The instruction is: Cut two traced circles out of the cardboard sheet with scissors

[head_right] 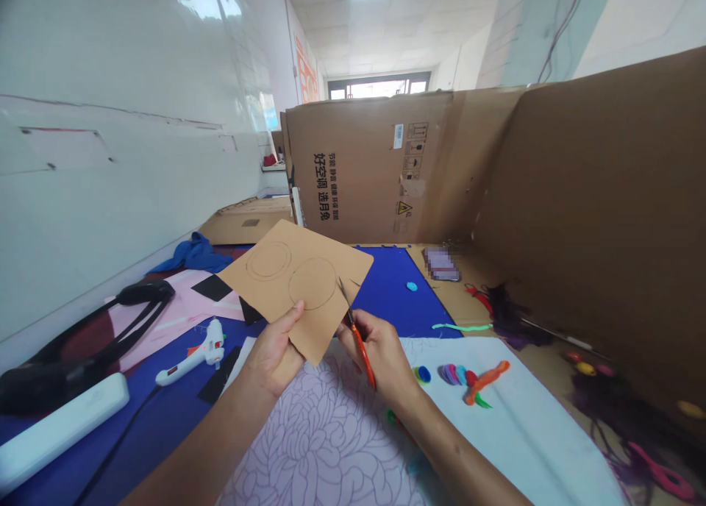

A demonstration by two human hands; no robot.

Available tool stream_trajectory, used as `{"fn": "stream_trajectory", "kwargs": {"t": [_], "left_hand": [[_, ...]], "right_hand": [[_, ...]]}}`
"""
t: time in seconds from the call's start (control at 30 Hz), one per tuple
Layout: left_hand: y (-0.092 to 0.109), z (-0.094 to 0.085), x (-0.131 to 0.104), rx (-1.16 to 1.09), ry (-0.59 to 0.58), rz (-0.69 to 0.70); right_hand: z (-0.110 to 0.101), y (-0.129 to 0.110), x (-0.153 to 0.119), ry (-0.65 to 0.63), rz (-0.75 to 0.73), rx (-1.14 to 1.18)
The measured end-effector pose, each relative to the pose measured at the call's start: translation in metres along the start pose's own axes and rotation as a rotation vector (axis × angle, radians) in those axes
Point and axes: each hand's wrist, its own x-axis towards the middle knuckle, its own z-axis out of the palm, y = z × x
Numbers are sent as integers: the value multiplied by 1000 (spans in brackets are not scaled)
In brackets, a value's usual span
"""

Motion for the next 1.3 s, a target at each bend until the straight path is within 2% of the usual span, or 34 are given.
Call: {"fn": "stream_trajectory", "kwargs": {"t": [0.17,0.3,0.5,0.77,0.93,1.3], "left_hand": [[-1,2,-3,8,39,23],[1,4,-5,25,20,60],[5,6,-6,3,22,-38],[8,4,-6,-2,-15,-21],[7,5,-6,18,7,-12],[1,4,-3,60,2,191]], "right_hand": [[-2,0,0,-12,-32,6],[-3,-1,0,-10,-38,8],[-1,-4,-2,15,-33,-11],[-1,-10,-4,21,-8,-16],[2,-5,-2,22,-16,-7],[-1,-4,0,31,-27,-21]]}}
